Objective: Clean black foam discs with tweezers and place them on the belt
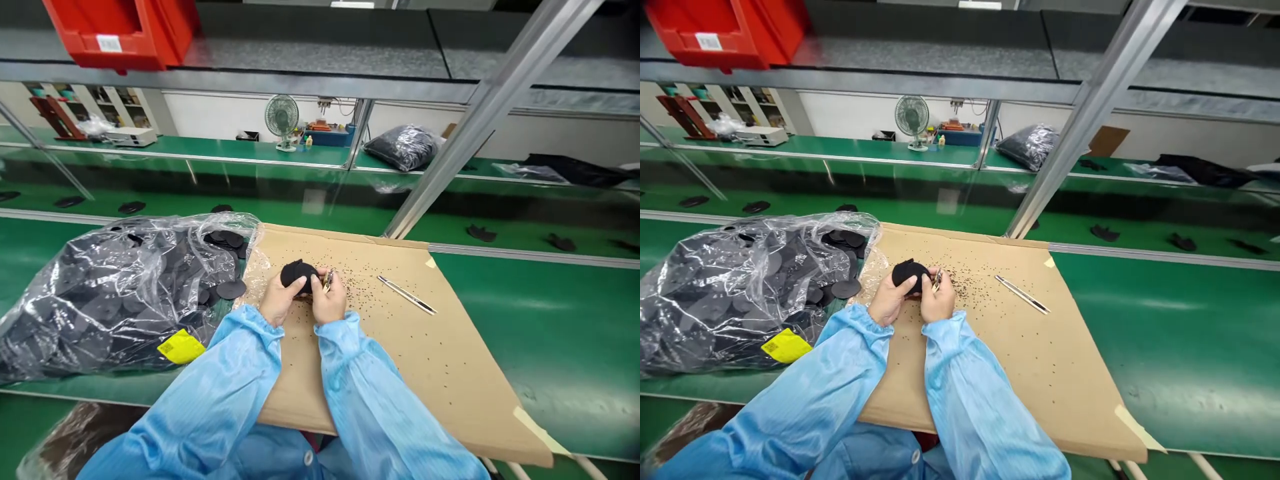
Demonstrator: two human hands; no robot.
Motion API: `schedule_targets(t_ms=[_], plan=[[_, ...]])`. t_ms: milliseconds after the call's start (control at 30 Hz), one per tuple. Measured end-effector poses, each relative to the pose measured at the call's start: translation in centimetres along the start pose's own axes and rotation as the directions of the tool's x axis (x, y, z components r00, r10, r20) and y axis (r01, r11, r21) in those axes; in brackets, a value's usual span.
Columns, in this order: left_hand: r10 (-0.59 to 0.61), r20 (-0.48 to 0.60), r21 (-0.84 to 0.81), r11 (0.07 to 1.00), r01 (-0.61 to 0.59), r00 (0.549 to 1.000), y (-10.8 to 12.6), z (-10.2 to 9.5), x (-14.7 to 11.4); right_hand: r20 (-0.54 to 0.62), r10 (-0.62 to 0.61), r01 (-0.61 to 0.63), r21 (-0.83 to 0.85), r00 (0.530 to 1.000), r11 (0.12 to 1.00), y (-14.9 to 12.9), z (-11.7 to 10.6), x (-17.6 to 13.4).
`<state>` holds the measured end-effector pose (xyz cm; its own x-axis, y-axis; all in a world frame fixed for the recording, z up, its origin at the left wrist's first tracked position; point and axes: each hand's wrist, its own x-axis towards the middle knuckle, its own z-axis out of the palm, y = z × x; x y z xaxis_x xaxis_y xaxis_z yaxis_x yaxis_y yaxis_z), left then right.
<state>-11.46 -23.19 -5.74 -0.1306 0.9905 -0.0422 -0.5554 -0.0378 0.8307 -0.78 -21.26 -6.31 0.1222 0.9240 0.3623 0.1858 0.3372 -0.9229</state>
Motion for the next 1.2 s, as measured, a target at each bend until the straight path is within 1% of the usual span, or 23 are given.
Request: schedule_targets(t_ms=[67,167,233,300,400,467,567,667,800,867,967,1033,1200], plan=[[0.016,-0.049,0.071,0.997,-0.012,0.999,-0.3,-0.2,0.1,-0.020,-0.003,0.002,-0.011,1.000,1.000,-0.3,-0.1,0.0],[0.028,-0.044,0.144,0.989,-0.022,0.999,-0.6,-0.4,0.2,-0.030,0.000,0.000,0.002,1.000,1.000,-0.3,-0.2,0.0],[0.043,-0.027,0.160,0.986,-0.038,0.999,-0.7,-0.5,0.2,-0.036,0.014,-0.014,0.015,0.999,1.000,-0.3,-0.1,0.0],[0.056,-0.034,0.170,0.984,-0.050,0.998,-0.8,-0.5,0.1,-0.035,0.035,-0.034,0.020,0.999,0.999,-0.4,-0.1,0.0],[0.060,-0.063,0.173,0.984,-0.048,0.996,-0.8,-0.6,0.1,-0.001,0.060,-0.060,0.033,0.998,0.998,-0.7,-0.3,0.1],[0.054,-0.064,0.158,0.986,-0.043,0.996,-0.7,-0.6,0.1,0.026,0.079,-0.079,0.030,0.997,0.996,-0.9,-0.5,0.3],[0.073,-0.033,0.105,0.992,-0.069,0.997,-0.4,-0.6,0.1,0.109,0.109,-0.116,0.059,0.988,0.991,-1.1,-1.1,0.8],[0.084,0.006,0.071,0.994,-0.084,0.996,0.0,-0.5,0.0,0.175,0.152,-0.184,0.182,0.973,0.966,-0.9,-1.5,1.2],[0.076,0.132,0.094,0.992,-0.088,0.988,0.2,-0.4,-0.2,0.276,0.158,-0.234,0.271,0.948,0.934,-0.5,-1.6,1.4],[0.079,0.166,0.097,0.991,-0.096,0.983,0.1,-0.5,-0.2,0.304,0.186,-0.282,0.314,0.935,0.907,-0.5,-1.4,1.3],[0.073,0.145,0.093,0.992,-0.087,0.987,0.0,-0.7,-0.2,0.269,0.279,-0.368,0.380,0.922,0.849,-0.5,-1.1,1.2],[0.068,0.124,0.093,0.992,-0.080,0.990,-0.1,-0.7,-0.1,0.234,0.326,-0.396,0.406,0.916,0.823,-0.6,-0.9,1.2],[0.074,0.112,0.080,0.993,-0.083,0.991,0.0,-0.5,0.0,0.179,0.376,-0.416,0.408,0.909,0.813,-0.8,-0.6,1.1]])
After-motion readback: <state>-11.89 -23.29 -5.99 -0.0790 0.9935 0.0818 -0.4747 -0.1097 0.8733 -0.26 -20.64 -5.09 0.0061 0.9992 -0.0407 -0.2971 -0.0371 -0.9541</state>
